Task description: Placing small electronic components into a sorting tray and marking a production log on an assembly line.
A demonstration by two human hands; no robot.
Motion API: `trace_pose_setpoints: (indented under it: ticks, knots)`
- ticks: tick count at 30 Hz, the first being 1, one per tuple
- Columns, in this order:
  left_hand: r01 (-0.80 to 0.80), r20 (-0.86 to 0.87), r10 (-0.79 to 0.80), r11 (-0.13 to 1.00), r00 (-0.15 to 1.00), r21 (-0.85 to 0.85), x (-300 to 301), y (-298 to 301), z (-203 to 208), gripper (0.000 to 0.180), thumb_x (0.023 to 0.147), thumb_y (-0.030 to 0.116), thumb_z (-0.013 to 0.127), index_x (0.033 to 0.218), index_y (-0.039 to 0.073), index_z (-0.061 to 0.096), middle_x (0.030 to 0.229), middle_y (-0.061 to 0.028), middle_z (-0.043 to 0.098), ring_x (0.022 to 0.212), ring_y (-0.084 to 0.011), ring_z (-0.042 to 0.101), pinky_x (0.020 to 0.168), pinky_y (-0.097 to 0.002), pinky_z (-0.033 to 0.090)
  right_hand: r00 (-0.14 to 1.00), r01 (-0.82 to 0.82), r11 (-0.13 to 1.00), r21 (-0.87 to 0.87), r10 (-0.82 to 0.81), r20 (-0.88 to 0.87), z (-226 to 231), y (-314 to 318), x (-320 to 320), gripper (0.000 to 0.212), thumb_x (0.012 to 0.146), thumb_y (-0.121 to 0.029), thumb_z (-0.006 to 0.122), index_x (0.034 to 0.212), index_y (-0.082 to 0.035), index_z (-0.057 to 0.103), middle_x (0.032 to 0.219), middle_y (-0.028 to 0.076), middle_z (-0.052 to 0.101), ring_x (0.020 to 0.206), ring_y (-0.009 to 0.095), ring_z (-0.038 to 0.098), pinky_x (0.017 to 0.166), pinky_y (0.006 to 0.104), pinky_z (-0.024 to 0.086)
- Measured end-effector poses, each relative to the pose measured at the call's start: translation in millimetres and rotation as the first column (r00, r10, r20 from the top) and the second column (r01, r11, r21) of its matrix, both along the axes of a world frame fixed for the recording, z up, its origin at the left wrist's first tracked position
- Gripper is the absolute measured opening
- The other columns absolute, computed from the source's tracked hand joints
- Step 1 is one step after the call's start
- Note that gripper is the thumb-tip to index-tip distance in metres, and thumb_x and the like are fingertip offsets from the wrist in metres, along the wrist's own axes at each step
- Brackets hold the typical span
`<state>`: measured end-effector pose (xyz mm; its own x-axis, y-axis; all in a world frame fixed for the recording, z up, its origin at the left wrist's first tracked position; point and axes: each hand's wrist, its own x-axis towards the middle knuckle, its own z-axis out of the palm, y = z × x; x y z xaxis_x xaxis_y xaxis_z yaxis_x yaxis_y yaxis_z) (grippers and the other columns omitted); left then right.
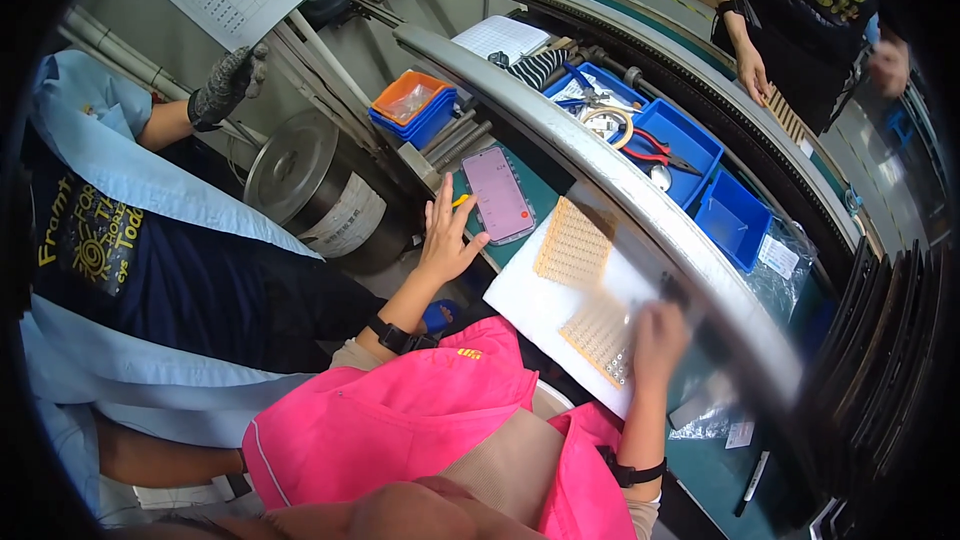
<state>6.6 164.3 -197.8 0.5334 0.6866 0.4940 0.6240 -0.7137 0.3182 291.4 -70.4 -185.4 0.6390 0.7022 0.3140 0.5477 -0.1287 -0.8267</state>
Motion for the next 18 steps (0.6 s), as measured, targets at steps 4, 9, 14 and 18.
trace_pose_setpoints:
  ticks: [4, 9, 14, 18]
  knots:
    - [0.119, 0.095, -0.124, 0.991, 0.988, 0.059, -7, -4, -2, 0.060, 0.090, 0.042, 0.060, 0.131, 0.000, 0.049, 0.135, -0.0232, 0.044, 0.119, -0.0377, 0.048, 0.093, -0.0474, 0.040, 1.000, 0.010, 1.000, -0.004, -0.010, -0.014, 4, 1, 1, 0.010, 0.080, -0.009, 0.063, 0.083, 0.000, 0.065, 0.078, 0.015, 0.063, 0.074, 0.028, 0.063, 0.071, 0.0361, 0.048]
    - [0.094, 0.170, -0.066, 0.982, 0.983, -0.163, -5, -11, -1, 0.052, 0.089, 0.028, 0.064, 0.130, -0.001, 0.050, 0.087, -0.0142, 0.063, 0.076, -0.0262, 0.062, 0.067, -0.0355, 0.049, 1.000, -0.006, 1.000, 0.010, 0.005, 0.019, -7, 4, 5, 0.008, 0.081, -0.004, 0.061, 0.085, 0.002, 0.064, 0.078, 0.011, 0.062, 0.072, 0.019, 0.060, 0.067, 0.0296, 0.046]
    - [-0.077, 0.161, 0.201, 0.824, 0.966, -0.561, 16, 2, 34, 0.050, 0.089, 0.021, 0.065, 0.132, 0.001, 0.049, 0.067, -0.0103, 0.060, 0.058, -0.0243, 0.059, 0.058, -0.0344, 0.047, 1.000, -0.010, 0.998, 0.055, 0.009, 0.010, -3, 5, 3, 0.007, 0.081, -0.001, 0.061, 0.085, 0.004, 0.065, 0.078, 0.008, 0.062, 0.071, 0.014, 0.058, 0.065, 0.0259, 0.045]
    - [0.104, 0.204, -0.037, 0.937, 0.978, -0.333, 26, -13, 68, 0.044, 0.089, 0.022, 0.065, 0.127, 0.002, 0.055, 0.065, -0.0108, 0.061, 0.056, -0.0242, 0.060, 0.056, -0.0339, 0.047, 0.998, 0.001, 0.999, 0.033, -0.004, 0.069, -9, -6, 6, 0.008, 0.081, -0.001, 0.061, 0.086, 0.003, 0.065, 0.078, 0.009, 0.062, 0.070, 0.015, 0.059, 0.065, 0.0262, 0.045]
